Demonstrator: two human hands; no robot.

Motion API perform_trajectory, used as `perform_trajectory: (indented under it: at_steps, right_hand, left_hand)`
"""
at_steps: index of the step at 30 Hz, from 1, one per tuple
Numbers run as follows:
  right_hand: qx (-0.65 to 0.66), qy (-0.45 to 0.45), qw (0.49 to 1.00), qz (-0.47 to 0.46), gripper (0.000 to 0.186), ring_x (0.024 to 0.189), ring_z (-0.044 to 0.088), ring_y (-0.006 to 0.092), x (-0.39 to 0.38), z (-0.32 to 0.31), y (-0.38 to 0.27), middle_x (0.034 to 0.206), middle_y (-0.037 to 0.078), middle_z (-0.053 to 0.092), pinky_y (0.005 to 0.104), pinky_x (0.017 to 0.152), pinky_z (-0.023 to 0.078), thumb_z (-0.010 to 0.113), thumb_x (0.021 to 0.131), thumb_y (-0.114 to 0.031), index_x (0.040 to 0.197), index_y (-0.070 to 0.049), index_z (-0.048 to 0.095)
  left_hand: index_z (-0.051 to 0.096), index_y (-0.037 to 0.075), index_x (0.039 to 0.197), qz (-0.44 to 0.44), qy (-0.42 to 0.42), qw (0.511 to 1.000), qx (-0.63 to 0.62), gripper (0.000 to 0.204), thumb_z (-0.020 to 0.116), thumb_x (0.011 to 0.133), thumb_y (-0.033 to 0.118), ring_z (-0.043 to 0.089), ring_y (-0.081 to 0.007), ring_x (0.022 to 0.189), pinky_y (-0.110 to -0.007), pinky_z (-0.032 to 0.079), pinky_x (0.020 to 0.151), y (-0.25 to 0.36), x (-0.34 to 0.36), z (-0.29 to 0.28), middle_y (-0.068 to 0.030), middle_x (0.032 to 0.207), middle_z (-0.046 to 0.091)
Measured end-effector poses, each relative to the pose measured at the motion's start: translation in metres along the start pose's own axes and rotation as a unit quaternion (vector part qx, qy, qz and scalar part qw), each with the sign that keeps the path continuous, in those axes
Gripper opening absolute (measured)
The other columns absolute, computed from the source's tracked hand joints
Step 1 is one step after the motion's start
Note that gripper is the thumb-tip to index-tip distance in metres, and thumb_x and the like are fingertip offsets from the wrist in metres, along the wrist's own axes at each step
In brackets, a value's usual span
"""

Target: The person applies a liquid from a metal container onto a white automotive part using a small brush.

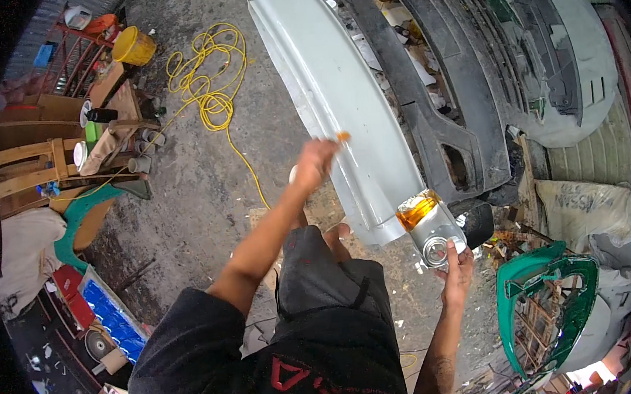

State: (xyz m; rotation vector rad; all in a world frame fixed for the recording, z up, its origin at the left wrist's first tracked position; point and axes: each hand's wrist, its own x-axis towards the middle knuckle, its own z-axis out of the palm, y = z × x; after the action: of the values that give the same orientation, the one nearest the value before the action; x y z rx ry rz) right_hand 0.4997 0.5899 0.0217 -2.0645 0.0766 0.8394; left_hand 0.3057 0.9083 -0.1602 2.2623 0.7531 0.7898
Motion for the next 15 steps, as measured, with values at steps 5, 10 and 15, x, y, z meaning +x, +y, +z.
perform_trajectory:
  at_steps: [5,10,15]
  right_hand:
    - [0.011,-0.002,1.0,-0.002,0.066,0.1,0.066,0.0187,0.004,-0.011,0.005,0.114,0.008,0.063,0.0335,0.064,0.059,0.069,0.087,-0.045,0.13,-0.002,0.044]
    - [0.002,0.016,1.0,0.0,0.07,0.106,0.064,0.0204,0.0,-0.014,0.004,0.119,0.01,0.06,0.0325,0.062,0.06,0.069,0.087,-0.046,0.132,0.0,0.041]
    - [0.007,0.016,1.0,-0.008,0.075,0.106,0.064,0.0212,-0.014,-0.008,-0.005,0.119,0.012,0.059,0.0337,0.063,0.061,0.069,0.087,-0.046,0.133,0.004,0.038]
  left_hand:
    - [0.072,0.013,0.108,-0.047,-0.101,0.985,-0.134,0.036,0.06,0.078,-0.004,0.06,-0.0303,0.084,-0.04,0.048,0.08,0.065,-0.028,-0.01,-0.0091,0.093,0.067]
    - [0.071,0.007,0.093,-0.101,0.029,0.983,-0.149,0.017,0.063,0.083,-0.004,0.064,-0.0259,0.079,-0.037,0.051,0.075,-0.038,0.023,-0.02,-0.01,0.093,0.071]
    - [0.072,0.007,0.097,-0.129,0.17,0.977,-0.011,0.018,0.062,0.085,-0.001,0.064,-0.0275,0.085,-0.037,0.05,0.077,-0.079,0.051,-0.031,-0.0135,0.094,0.07]
